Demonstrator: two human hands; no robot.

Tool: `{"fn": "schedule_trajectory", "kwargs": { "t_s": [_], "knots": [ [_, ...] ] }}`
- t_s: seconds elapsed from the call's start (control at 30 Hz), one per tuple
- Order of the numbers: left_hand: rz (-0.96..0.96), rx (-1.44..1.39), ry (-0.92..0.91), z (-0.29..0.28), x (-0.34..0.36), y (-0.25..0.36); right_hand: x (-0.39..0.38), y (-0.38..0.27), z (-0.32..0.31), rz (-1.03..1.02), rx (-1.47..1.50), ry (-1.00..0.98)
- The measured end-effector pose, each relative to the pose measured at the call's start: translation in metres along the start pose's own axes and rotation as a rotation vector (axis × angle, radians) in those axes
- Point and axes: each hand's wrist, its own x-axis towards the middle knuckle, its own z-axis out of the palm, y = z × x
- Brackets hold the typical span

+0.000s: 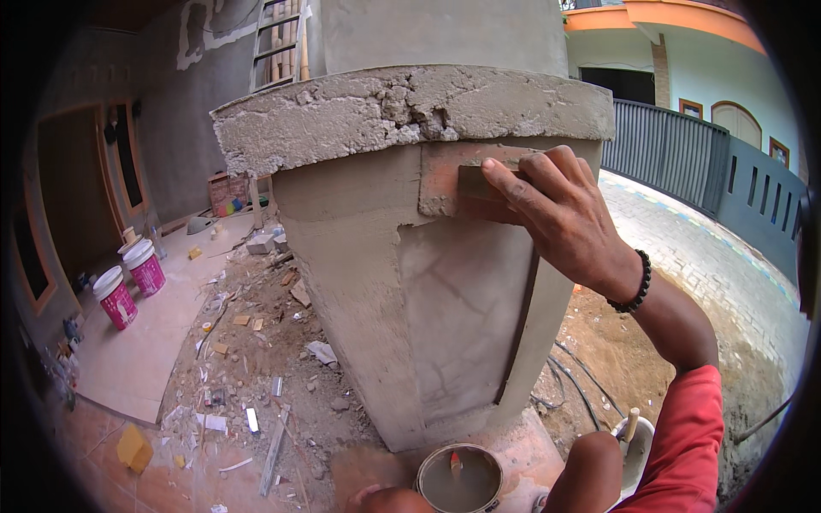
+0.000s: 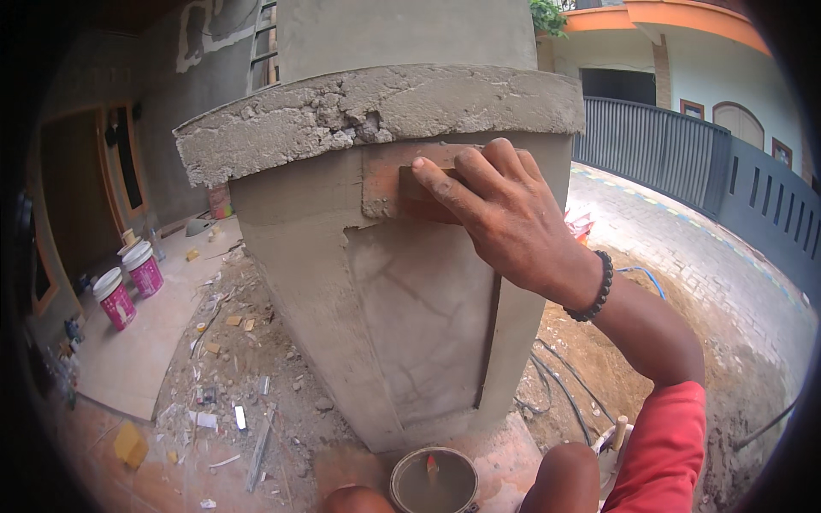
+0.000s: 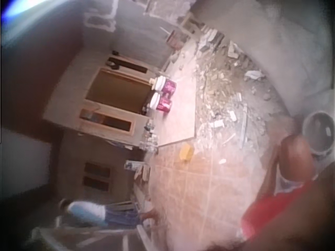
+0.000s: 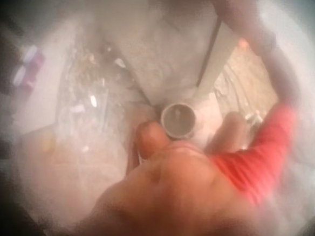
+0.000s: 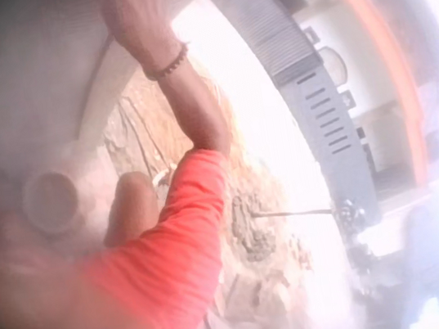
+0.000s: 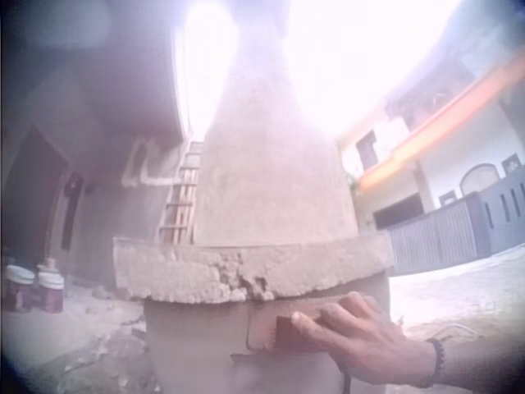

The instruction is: The person applies and smooths plaster onto a concrete pillar using a trowel and a bucket of plaster. They repeatedly scoop material and spread it evenly across the surface.

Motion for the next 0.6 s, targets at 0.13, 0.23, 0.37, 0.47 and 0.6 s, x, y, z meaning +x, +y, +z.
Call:
{"fn": "schedule_trajectory", "kwargs": {
  "t_s": [0.13, 0.23, 0.37, 0.47, 0.6],
  "knots": [
    [-0.005, -0.005, 0.000, -0.002, -0.001, -0.001, -0.044, 0.045, -0.008, 0.106, -0.010, -0.016],
    [0.005, -0.020, -0.017, 0.003, 0.002, -0.001, -0.077, 0.081, -0.021, 0.133, -0.057, -0.028],
    [0.036, -0.038, -0.034, 0.005, 0.005, 0.001, -0.122, 0.112, -0.036, 0.207, -0.196, -0.093],
    [0.058, -0.051, -0.040, 0.009, 0.007, 0.002, -0.126, 0.090, -0.051, 0.209, -0.127, -0.023],
    [0.054, -0.056, -0.029, 0.004, 0.004, 0.005, -0.090, 0.027, -0.031, 0.012, 0.030, -0.003]
  ]
}}
